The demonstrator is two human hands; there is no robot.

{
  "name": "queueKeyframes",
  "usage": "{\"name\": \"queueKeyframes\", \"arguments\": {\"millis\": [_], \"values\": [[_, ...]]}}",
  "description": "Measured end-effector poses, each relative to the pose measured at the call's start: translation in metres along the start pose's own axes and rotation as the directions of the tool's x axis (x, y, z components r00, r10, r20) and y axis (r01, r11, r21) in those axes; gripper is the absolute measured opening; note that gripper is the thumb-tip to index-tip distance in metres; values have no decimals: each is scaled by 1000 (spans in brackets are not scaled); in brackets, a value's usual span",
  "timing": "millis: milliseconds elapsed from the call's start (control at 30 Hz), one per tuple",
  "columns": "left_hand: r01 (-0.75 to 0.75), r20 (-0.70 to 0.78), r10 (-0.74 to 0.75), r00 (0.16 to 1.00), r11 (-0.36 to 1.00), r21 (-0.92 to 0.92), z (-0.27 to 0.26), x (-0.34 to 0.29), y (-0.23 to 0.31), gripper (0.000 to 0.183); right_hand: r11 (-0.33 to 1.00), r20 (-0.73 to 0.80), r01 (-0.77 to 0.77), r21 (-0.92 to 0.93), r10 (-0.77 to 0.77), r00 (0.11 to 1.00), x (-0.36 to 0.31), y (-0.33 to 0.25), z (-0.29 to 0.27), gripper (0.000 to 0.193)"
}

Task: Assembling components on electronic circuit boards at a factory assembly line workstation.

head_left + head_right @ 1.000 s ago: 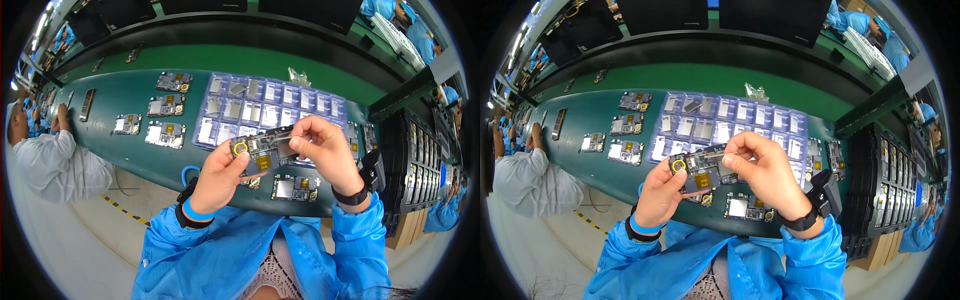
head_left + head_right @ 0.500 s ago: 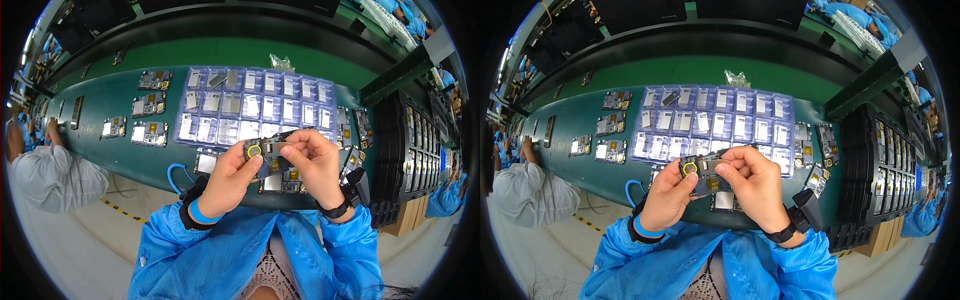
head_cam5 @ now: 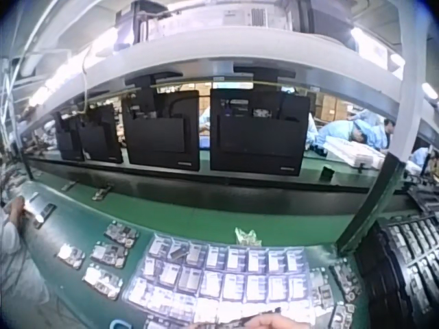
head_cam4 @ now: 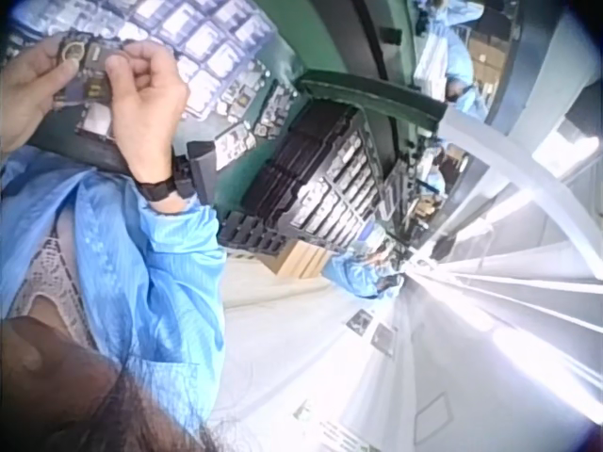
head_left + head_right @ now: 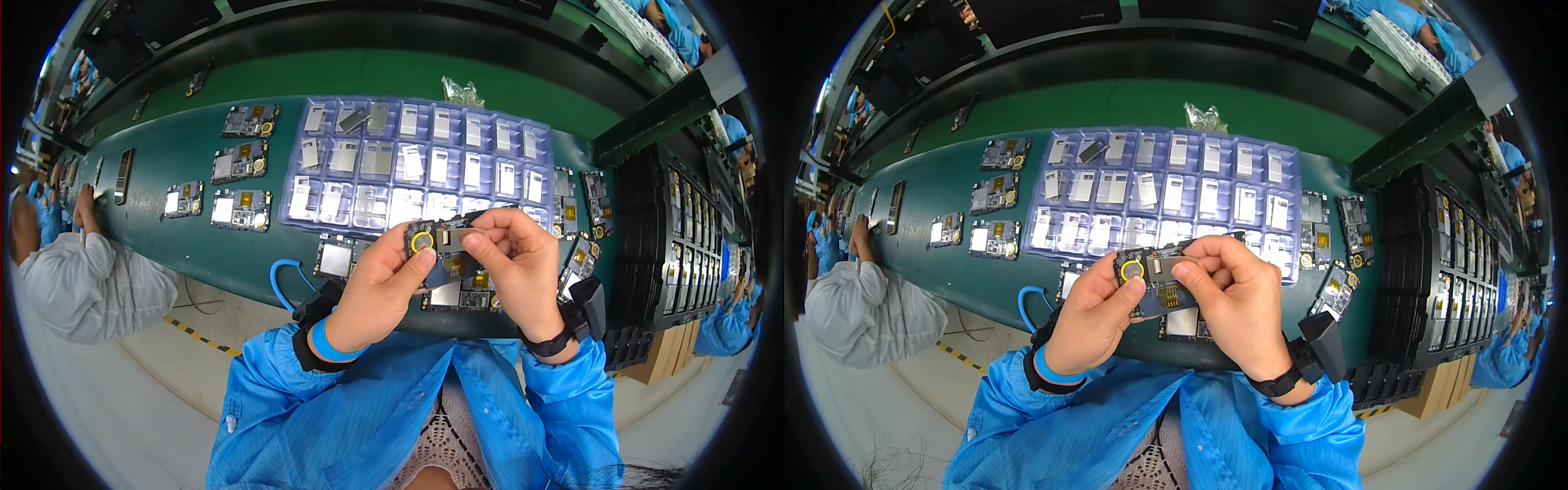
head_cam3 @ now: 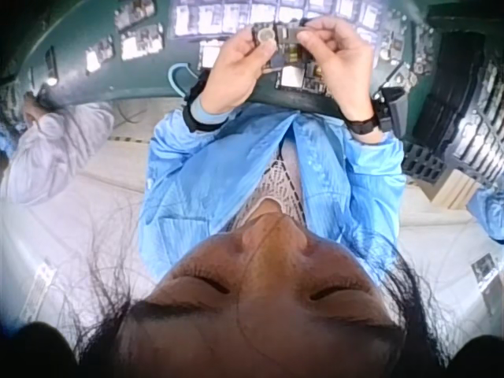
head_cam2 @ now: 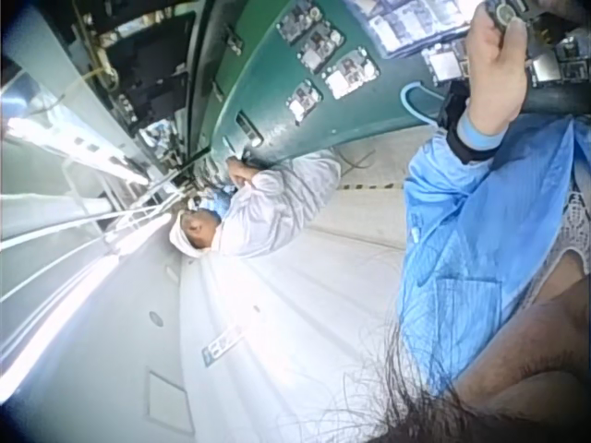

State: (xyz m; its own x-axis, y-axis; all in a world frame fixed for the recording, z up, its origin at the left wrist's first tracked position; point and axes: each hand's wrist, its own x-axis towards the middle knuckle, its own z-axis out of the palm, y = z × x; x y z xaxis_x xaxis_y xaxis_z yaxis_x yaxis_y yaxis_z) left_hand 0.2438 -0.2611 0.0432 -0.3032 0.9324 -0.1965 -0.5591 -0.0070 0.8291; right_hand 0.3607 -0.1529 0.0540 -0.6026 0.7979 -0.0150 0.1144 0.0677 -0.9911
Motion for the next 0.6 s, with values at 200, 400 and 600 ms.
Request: {"name": "queueKeyframes", "arguments": {"millis": [200, 400, 600], "values": [[-38, -110, 55, 992, 988, 152, 6, -1, 0, 21, 979, -99, 67, -194, -88, 991, -4, -13, 4, 15], [-139, -168, 186, 968, 956, 260, 10, 1, -5, 17, 920, -119, 164, -355, -218, 969, -6, -21, 5, 13], [-150, -177, 194, 965, 961, 233, 15, 0, -7, 15, 826, -153, 311, -470, -423, 893, -6, -15, 4, 13]]}}
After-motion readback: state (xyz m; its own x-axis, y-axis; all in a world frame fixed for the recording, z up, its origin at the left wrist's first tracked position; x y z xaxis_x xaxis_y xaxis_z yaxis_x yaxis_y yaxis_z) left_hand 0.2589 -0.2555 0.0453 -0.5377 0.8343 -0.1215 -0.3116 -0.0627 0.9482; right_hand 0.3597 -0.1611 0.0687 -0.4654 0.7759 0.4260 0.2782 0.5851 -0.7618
